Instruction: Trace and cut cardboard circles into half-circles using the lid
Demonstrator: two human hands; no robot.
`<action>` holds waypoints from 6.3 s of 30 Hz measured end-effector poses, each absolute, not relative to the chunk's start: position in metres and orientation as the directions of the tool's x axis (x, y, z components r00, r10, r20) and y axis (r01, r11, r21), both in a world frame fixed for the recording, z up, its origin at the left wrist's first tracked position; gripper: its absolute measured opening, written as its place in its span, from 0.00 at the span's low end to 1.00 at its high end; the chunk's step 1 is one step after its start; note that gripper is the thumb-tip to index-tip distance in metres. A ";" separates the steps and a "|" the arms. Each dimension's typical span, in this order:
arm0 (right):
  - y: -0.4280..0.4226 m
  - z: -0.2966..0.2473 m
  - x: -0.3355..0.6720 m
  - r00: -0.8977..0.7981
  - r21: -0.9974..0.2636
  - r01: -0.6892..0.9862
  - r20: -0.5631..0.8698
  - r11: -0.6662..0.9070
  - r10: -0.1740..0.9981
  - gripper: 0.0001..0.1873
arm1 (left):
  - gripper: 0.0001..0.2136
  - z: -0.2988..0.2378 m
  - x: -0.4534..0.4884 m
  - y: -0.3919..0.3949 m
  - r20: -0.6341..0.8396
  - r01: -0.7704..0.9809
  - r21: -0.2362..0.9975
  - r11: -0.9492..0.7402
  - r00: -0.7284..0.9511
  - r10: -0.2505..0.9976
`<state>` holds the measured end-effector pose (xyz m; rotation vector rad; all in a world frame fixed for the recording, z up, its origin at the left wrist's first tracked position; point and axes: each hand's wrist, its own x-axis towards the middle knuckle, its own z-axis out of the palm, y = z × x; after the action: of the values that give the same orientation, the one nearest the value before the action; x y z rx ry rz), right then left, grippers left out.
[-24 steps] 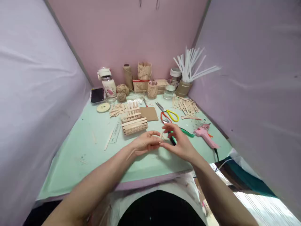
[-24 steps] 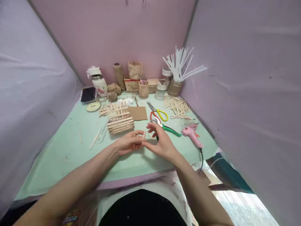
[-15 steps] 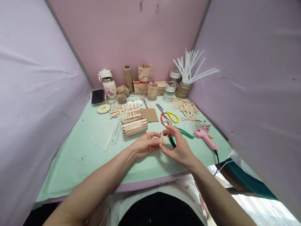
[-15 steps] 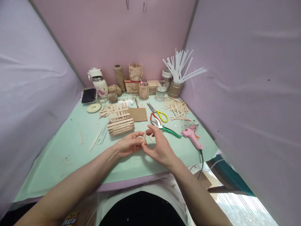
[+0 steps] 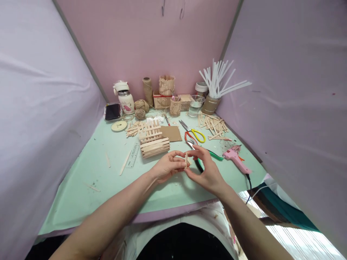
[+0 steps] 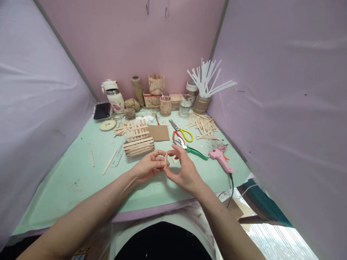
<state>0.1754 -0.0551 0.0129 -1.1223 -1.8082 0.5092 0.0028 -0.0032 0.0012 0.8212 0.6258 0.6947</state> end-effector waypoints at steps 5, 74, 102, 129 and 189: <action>-0.054 0.016 0.179 -0.037 -0.757 0.521 0.441 0.394 0.897 0.23 | 0.19 0.000 0.004 -0.007 -0.040 -0.108 0.990 0.096 0.436 0.899; -0.103 0.040 0.223 -0.235 -0.940 0.325 -0.183 -0.100 0.955 0.27 | 0.20 0.011 0.000 -0.005 -0.111 0.000 0.991 0.134 0.557 0.823; -0.099 0.056 0.212 -0.306 -0.888 0.390 -0.373 -0.242 0.876 0.32 | 0.21 0.012 -0.005 -0.002 -0.220 0.147 0.975 0.164 0.639 0.737; -0.098 0.062 0.208 -0.293 -0.833 0.477 -0.451 -0.280 0.843 0.29 | 0.18 0.014 -0.006 -0.003 -0.258 0.186 0.966 0.179 0.667 0.699; -0.021 -0.003 0.146 -0.210 -0.728 0.663 0.043 0.174 0.977 0.07 | 0.41 0.021 -0.126 -0.002 -0.009 0.476 0.879 -0.014 0.044 0.999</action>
<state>0.1464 -0.0206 -0.0026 -1.5400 -1.9426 0.8009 -0.1258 -0.0022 0.0212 1.5871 1.5258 0.8997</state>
